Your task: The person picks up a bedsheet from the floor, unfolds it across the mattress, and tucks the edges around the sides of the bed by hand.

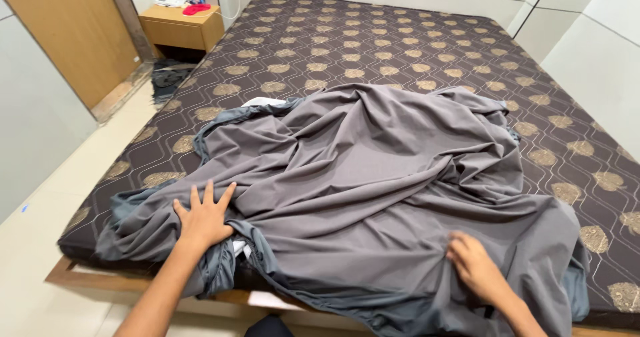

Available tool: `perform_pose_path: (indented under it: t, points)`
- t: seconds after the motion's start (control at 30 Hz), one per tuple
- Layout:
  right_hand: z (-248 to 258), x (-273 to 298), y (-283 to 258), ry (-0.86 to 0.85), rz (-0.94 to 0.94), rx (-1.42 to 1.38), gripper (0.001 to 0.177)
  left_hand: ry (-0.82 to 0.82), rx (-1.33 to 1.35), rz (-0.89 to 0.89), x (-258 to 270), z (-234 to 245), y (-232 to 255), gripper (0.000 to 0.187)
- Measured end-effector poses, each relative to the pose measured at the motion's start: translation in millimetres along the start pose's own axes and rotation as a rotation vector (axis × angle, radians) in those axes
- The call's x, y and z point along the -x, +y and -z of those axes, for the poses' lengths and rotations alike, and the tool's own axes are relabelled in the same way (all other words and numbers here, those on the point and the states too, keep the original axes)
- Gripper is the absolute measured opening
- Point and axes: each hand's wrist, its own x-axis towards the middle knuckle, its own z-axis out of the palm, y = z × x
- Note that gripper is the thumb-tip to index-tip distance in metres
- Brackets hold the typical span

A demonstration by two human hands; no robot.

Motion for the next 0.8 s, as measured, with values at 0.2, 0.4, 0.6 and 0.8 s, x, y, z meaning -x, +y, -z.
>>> perform_pose_path:
  t: [0.2,0.4,0.6,0.8]
  points:
    - [-28.9,-45.9,62.7,-0.051,-0.351,0.287,0.022,-0.296,0.038,-0.043,-58.2,-43.1,24.5,0.088]
    - [-58.2,-116.9,127.4,-0.055,-0.414,0.253,0.027,-0.277,0.037,-0.047,-134.1,-72.8,39.6,0.082]
    - [-70.7,-226.9,219.4,-0.002,-0.341,0.246,0.034,-0.148,0.111,0.069,-246.7,-89.0,82.1,0.053]
    - [-84.7,-355.7,290.3,0.003,-0.338,0.267,0.043,-0.042,0.162,0.145,-372.1,-103.0,115.9,0.048]
